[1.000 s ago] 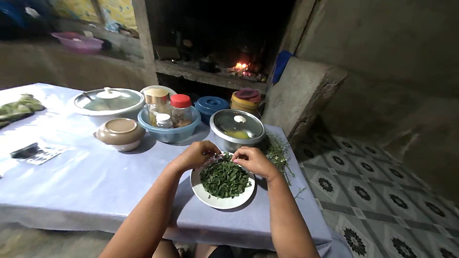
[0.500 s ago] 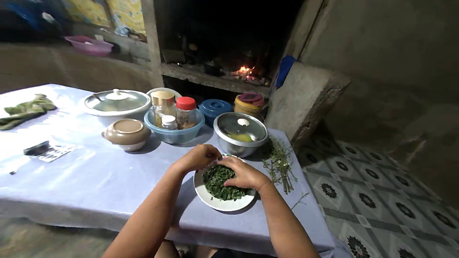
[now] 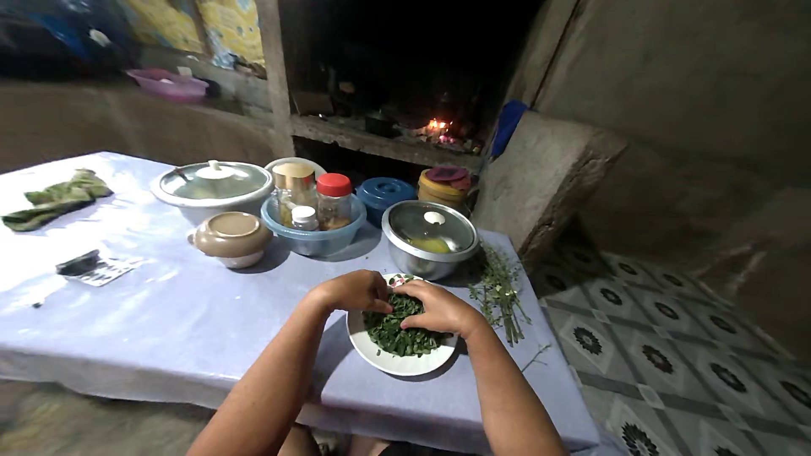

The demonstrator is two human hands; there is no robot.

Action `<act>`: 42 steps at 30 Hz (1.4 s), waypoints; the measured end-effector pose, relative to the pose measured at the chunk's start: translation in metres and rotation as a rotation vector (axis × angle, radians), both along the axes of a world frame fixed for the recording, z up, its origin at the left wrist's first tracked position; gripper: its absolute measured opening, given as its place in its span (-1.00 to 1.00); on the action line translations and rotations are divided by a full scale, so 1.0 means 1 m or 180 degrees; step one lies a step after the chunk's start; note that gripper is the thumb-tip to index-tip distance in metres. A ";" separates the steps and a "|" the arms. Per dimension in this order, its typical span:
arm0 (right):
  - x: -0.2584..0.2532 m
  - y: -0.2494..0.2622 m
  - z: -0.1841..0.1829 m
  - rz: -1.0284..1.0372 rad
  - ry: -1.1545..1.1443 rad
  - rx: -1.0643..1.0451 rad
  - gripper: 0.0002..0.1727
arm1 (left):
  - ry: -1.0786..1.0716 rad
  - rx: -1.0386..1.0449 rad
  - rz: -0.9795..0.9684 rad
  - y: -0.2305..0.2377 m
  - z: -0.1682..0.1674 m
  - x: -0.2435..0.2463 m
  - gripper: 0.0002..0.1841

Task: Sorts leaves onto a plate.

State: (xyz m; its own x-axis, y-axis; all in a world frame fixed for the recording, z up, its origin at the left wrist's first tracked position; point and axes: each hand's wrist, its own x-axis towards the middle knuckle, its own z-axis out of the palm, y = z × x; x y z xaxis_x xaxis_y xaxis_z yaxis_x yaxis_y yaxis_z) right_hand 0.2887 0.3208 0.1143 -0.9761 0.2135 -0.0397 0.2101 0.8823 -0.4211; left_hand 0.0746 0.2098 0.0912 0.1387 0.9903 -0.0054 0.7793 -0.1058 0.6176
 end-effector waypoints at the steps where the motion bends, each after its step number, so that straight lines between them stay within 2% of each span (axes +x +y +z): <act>1: 0.000 0.000 0.001 -0.0007 -0.0009 -0.0015 -0.24 | 0.0052 0.0040 -0.0064 0.001 -0.001 0.001 -0.64; 6: 0.003 0.000 0.004 -0.0093 0.0294 -0.0256 -0.41 | 0.0004 0.0293 -0.0115 0.002 -0.001 0.001 -0.75; 11: -0.001 -0.001 -0.001 -0.0186 0.1053 -0.0284 -0.69 | -0.0357 0.0445 -0.0035 -0.002 0.004 0.004 -0.80; 14: -0.004 -0.004 -0.005 -0.0078 0.1330 -0.0281 -0.78 | -0.0339 0.0512 -0.0011 -0.003 0.006 0.005 -0.79; 22: -0.007 -0.007 -0.010 -0.0253 0.1291 -0.0158 -0.73 | -0.0335 0.0581 0.0025 -0.002 0.005 0.006 -0.81; 27: -0.009 -0.004 -0.009 -0.0255 0.1179 -0.0066 -0.78 | -0.0395 0.0534 0.0035 -0.002 0.005 0.006 -0.83; 30: -0.008 -0.005 -0.007 -0.0314 0.1225 -0.0103 -0.77 | -0.0478 0.0561 0.0010 -0.002 0.006 0.007 -0.77; 33: -0.007 -0.006 -0.005 -0.0468 0.1365 -0.0184 -0.78 | -0.0929 0.0543 -0.0007 -0.005 0.009 0.011 -0.73; 37: -0.007 -0.005 -0.006 -0.0645 0.1614 -0.0285 -0.80 | -0.1955 0.0632 0.0150 -0.004 0.008 0.018 -0.85; 42: -0.007 -0.006 -0.006 -0.0740 0.1679 -0.0353 -0.81 | -0.2294 0.0647 0.0209 0.000 0.006 0.025 -0.87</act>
